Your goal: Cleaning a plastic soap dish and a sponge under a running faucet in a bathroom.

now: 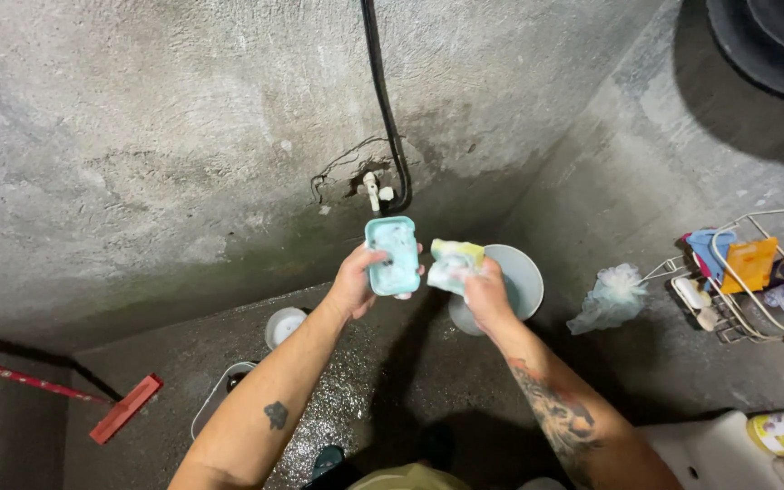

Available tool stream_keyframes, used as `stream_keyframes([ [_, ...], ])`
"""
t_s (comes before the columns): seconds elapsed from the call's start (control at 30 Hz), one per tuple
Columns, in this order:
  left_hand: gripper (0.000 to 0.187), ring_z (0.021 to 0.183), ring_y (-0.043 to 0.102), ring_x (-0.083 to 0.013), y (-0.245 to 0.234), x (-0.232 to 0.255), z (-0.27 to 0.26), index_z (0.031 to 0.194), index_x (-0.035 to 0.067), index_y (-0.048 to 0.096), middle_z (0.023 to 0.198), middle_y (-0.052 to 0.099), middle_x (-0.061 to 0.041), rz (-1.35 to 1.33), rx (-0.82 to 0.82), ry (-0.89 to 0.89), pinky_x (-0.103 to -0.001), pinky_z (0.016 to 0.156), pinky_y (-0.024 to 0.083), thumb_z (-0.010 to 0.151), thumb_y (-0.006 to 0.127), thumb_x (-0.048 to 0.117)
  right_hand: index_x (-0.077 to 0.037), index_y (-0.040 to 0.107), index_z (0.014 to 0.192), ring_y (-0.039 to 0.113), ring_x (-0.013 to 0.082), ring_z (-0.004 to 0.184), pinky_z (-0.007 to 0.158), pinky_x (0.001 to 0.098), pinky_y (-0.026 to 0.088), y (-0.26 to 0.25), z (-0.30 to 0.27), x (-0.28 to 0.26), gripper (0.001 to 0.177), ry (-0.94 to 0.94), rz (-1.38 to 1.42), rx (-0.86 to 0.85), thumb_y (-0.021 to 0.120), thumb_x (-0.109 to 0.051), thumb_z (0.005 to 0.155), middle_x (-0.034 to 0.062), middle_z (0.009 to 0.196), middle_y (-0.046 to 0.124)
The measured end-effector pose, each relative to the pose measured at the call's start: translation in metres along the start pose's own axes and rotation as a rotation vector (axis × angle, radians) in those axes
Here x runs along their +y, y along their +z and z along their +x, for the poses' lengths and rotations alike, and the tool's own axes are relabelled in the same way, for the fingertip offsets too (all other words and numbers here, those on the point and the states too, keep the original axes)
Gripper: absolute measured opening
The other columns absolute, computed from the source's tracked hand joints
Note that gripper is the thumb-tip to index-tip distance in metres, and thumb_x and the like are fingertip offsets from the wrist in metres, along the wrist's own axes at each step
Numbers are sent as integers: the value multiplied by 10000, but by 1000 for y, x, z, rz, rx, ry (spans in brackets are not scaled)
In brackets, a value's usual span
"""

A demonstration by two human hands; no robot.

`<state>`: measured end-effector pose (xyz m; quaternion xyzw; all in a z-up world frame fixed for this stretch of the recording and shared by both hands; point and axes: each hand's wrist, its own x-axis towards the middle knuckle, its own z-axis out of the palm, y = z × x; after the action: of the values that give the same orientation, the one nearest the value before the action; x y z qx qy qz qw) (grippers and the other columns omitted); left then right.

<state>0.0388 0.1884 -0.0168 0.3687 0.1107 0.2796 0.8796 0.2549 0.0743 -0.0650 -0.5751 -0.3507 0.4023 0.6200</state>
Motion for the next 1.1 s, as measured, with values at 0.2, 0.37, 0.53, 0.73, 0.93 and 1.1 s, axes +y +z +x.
stream_keyframes([
  [0.2, 429, 975, 726, -292, -22, -28, 12, 1325, 6, 559, 1166, 707, -176, 254, 303, 46, -431, 750, 646, 897, 547, 32, -26, 648, 1164, 655, 172, 1007, 896, 306, 531, 48, -12, -24, 264, -146, -75, 64, 656, -49, 901, 66, 1089, 698],
  [0.37, 413, 968, 731, -198, 4, -4, -2, 1286, 47, 561, 1112, 733, -103, 435, 434, 96, -346, 801, 628, 891, 669, -9, -12, 630, 1156, 645, 183, 1024, 890, 303, 522, 82, -40, -63, 239, -427, -382, 60, 657, -64, 925, 76, 1109, 628],
  [0.53, 446, 925, 711, -181, 8, 15, -20, 1258, 58, 596, 1062, 731, -105, 575, 427, 201, -334, 787, 610, 853, 742, -58, 20, 628, 1157, 657, 231, 1036, 866, 328, 550, 99, -51, -72, 272, -507, -568, 16, 666, -34, 894, 121, 1137, 603],
  [0.73, 404, 915, 720, -192, -2, 13, -32, 1176, 40, 639, 1048, 729, -99, 292, 332, 105, -335, 767, 631, 813, 721, -117, 20, 651, 1106, 678, 320, 1053, 878, 372, 560, 118, -63, -86, 327, -673, -732, 67, 668, 31, 779, 159, 1130, 632],
  [0.93, 417, 918, 714, -178, -2, 17, -43, 1173, 13, 658, 1034, 726, -95, 416, 196, 184, -346, 786, 625, 805, 734, -166, -8, 668, 1105, 695, 324, 1014, 845, 373, 560, 121, -80, -87, 278, -660, -775, 64, 698, 11, 829, 151, 1080, 660],
  [1.1, 379, 820, 743, -216, 0, 38, -59, 1142, 44, 648, 962, 729, -111, 157, 211, 48, -383, 729, 649, 797, 666, -111, 13, 665, 1104, 696, 302, 994, 868, 367, 554, 112, -91, -87, 257, -679, -672, 283, 665, 36, 848, 147, 1073, 672],
])
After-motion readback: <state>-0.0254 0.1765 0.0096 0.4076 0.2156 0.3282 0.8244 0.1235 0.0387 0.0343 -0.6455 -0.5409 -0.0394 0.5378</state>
